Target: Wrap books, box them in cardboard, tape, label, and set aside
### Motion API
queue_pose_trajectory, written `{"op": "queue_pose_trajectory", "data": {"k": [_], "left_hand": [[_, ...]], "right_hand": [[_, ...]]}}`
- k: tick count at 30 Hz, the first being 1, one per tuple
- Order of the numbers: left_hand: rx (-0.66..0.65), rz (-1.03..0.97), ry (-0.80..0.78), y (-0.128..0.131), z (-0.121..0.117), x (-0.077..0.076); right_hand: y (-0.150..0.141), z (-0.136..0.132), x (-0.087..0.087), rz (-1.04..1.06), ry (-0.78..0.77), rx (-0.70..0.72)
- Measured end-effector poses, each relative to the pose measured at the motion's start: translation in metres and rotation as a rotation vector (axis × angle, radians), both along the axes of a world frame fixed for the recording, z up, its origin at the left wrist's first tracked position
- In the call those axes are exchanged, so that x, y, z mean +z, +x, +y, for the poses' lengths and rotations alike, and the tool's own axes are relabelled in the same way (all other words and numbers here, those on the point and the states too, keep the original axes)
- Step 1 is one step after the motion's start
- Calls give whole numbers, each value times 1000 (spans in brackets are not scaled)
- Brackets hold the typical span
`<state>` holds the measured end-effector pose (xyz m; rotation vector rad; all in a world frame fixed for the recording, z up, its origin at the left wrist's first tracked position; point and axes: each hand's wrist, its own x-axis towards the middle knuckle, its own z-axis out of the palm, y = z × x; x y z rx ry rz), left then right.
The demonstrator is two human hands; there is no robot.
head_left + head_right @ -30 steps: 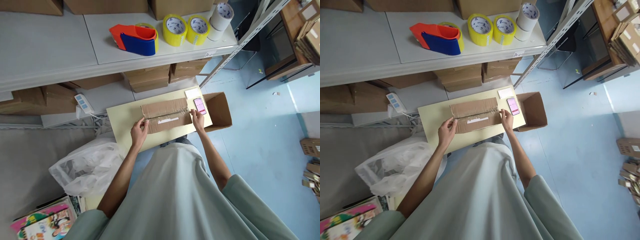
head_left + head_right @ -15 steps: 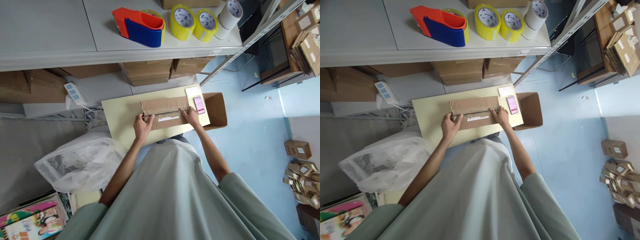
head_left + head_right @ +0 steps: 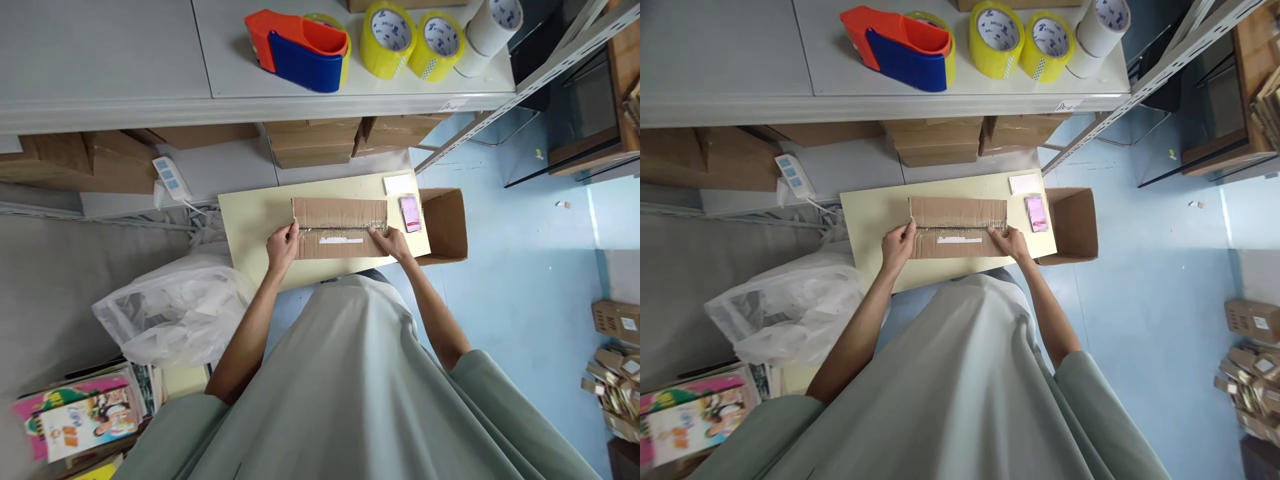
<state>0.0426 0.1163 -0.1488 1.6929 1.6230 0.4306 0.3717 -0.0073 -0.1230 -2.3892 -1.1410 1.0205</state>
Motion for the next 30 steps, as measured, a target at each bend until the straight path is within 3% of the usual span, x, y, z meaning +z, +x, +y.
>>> {"op": "queue_pose_trajectory", "data": {"k": [5,13,18,21,26,30], "left_hand": [[43,18,15,6,-12,7],[201,-40,-28,47,-38,2],[280,148,-38,72,-34,11],[328,158,-85,77,-26,22],[460,65,-73,72,-30,35],[596,52,-94,72,-51,30]], "right_hand": [[9,6,3,-92,-26,176],[73,28,6,-3,-43,394],[95,39,-7,121,-44,474],[98,47,-13,157,-24,495],[103,48,-12,232,104,587],[110,32,-20,226,303,623]]}}
